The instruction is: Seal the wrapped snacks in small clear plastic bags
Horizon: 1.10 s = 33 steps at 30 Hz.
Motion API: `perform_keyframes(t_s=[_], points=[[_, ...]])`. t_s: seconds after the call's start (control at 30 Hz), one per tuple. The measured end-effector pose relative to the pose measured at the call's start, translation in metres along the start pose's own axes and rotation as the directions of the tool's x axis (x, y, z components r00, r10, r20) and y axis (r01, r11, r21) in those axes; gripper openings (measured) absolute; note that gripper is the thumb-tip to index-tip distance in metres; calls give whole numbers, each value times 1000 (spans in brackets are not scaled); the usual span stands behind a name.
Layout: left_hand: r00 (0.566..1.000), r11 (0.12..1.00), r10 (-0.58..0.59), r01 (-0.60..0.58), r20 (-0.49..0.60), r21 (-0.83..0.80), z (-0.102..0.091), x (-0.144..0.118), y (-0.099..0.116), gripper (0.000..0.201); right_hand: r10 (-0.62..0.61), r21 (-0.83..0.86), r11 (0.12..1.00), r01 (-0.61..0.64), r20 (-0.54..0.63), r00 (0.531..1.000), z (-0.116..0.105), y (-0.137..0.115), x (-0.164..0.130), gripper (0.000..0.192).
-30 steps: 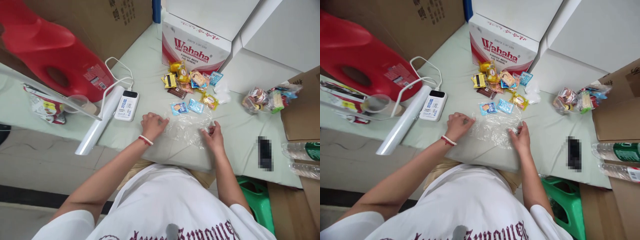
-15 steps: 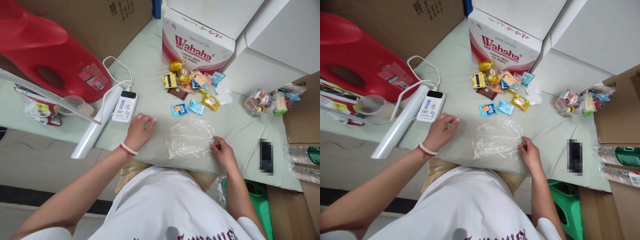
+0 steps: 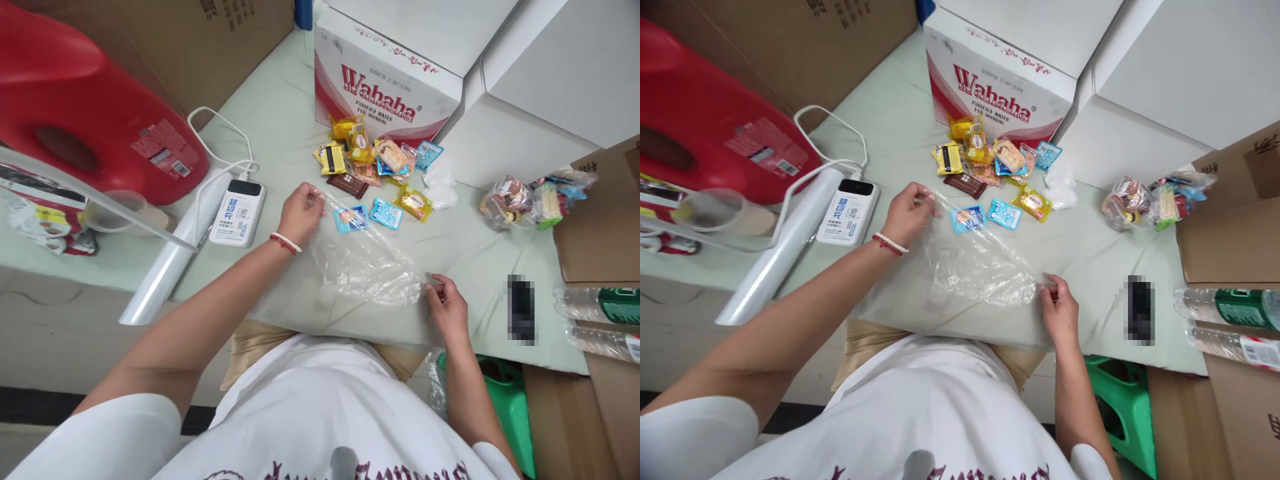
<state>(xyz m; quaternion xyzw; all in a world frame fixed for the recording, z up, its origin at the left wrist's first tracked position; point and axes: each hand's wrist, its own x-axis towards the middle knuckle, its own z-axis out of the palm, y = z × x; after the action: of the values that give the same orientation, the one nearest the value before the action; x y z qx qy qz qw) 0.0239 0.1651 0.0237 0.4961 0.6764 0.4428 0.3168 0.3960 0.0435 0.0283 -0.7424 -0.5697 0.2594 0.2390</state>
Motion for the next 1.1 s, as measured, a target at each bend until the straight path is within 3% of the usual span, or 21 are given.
perform_keyframes(t_s=[0.1,0.17,0.27,0.33,0.4,0.47,0.53,0.6,0.67,0.77,0.87,0.93,1.03,1.1], points=[[965,977,159,-123,-210,173,-12,-20,10,31,4,70,998,-3,-11,1000,11,-9,-6,65],[918,922,323,-252,-228,293,-13,-50,13,26,19,123,992,-22,26,999,20,-16,-8,77],[902,817,429,-414,55,401,-12,-97,2,25,22,208,977,-48,127,992,27,-20,-10,79],[889,772,397,-458,228,440,-13,-119,-14,34,4,245,968,-58,217,976,18,-14,-9,68],[872,741,336,-478,356,471,-19,-131,-30,42,-11,227,971,-78,365,931,-3,-3,-7,61],[849,726,301,-499,435,473,-28,-140,-41,47,-7,149,985,-85,531,848,-33,5,2,56],[833,731,300,-514,464,450,-37,-147,-48,50,-2,66,997,-44,580,815,-61,1,20,47],[834,751,313,-510,455,420,-45,-156,-50,52,-59,-16,997,75,460,886,-74,-20,51,41],[847,780,326,-492,419,387,-49,-163,-50,50,-207,-143,957,252,271,940,-65,-56,93,38],[882,834,338,-442,329,329,-50,-169,-53,39,-321,-184,922,341,132,938,-16,-122,166,33],[909,864,343,-404,235,301,-48,-168,-59,33,-431,-274,870,410,-20,902,44,-174,235,49],[907,846,363,-417,215,330,-47,-167,-62,33,-431,-344,841,417,38,902,70,-192,267,58],[887,790,387,-461,254,404,-44,-167,-63,43,-433,-363,828,427,68,899,75,-198,277,48],[885,771,372,-462,279,437,-41,-169,-61,49,-508,-314,819,480,-8,861,60,-194,252,47]])
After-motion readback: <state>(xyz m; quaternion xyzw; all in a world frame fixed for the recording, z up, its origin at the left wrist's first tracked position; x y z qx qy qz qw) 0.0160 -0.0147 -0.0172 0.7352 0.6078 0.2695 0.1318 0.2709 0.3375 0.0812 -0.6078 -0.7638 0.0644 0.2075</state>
